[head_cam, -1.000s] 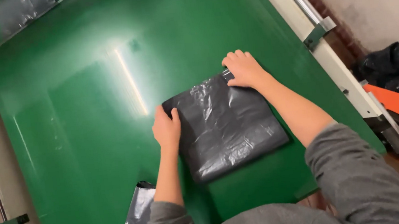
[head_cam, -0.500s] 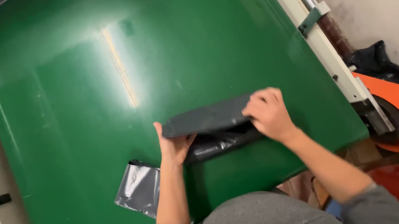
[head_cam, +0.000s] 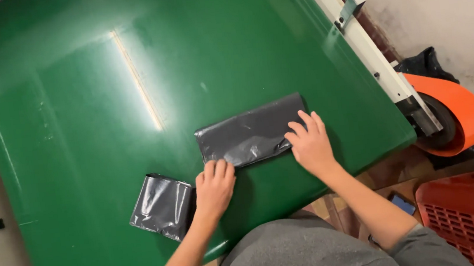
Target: Fold black plastic bags and organize them into a crate in a manufacturing setting.
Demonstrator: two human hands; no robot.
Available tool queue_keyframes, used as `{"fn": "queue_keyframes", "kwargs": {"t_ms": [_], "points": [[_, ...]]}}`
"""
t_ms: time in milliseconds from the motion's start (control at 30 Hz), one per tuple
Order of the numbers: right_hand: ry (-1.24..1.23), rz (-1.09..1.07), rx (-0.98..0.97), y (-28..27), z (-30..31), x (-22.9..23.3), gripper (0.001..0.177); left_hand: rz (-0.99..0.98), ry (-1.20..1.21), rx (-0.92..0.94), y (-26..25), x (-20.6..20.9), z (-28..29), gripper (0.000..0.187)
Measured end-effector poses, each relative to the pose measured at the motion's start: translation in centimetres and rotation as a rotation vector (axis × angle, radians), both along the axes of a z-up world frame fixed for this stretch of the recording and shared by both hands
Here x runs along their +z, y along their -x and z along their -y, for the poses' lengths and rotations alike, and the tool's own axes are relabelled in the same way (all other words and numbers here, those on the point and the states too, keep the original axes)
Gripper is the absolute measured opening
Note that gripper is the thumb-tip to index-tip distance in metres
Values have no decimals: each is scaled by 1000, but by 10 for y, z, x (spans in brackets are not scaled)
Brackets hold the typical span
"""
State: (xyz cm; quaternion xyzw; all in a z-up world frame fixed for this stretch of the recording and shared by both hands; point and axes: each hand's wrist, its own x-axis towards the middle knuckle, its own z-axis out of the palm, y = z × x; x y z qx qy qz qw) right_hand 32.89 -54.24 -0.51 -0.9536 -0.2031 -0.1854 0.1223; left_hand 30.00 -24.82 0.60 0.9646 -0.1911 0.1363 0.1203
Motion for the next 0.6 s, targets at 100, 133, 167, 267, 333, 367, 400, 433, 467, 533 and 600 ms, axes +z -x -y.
{"fn": "queue_keyframes", "kwargs": {"t_ms": [100,133,167,267,333,367,400,433,467,533,600], "points": [[3,-15,87,16,-30,16,37,-21,-306,-208,-7,-42,-5,25],[-67,-45,190,24,-41,20,43,-100,-428,-308,-11,-55,-5,10],[-56,-35,190,32,-45,11,43,-88,-420,-306,-16,-48,8,10],[-243,-177,365,50,-44,-18,47,-333,-175,-445,-35,-27,41,13],[-502,-438,359,63,-26,-38,42,-667,185,-636,-50,-12,59,22],[-487,-440,363,66,-18,-46,42,-660,200,-635,-72,-32,65,22],[-664,-514,354,68,-8,-53,41,-1005,460,-549,-95,-52,73,38],[-843,-588,340,72,0,-60,42,-1345,722,-443,-117,-71,80,53],[-830,-592,341,72,7,-81,42,-1341,736,-447,-129,-111,78,53],[-1094,-987,-590,64,24,-125,28,-1496,860,-167,-161,-192,77,77],[-1546,-1022,-542,43,23,-79,23,-1187,730,-210,-159,-168,87,63]]}}
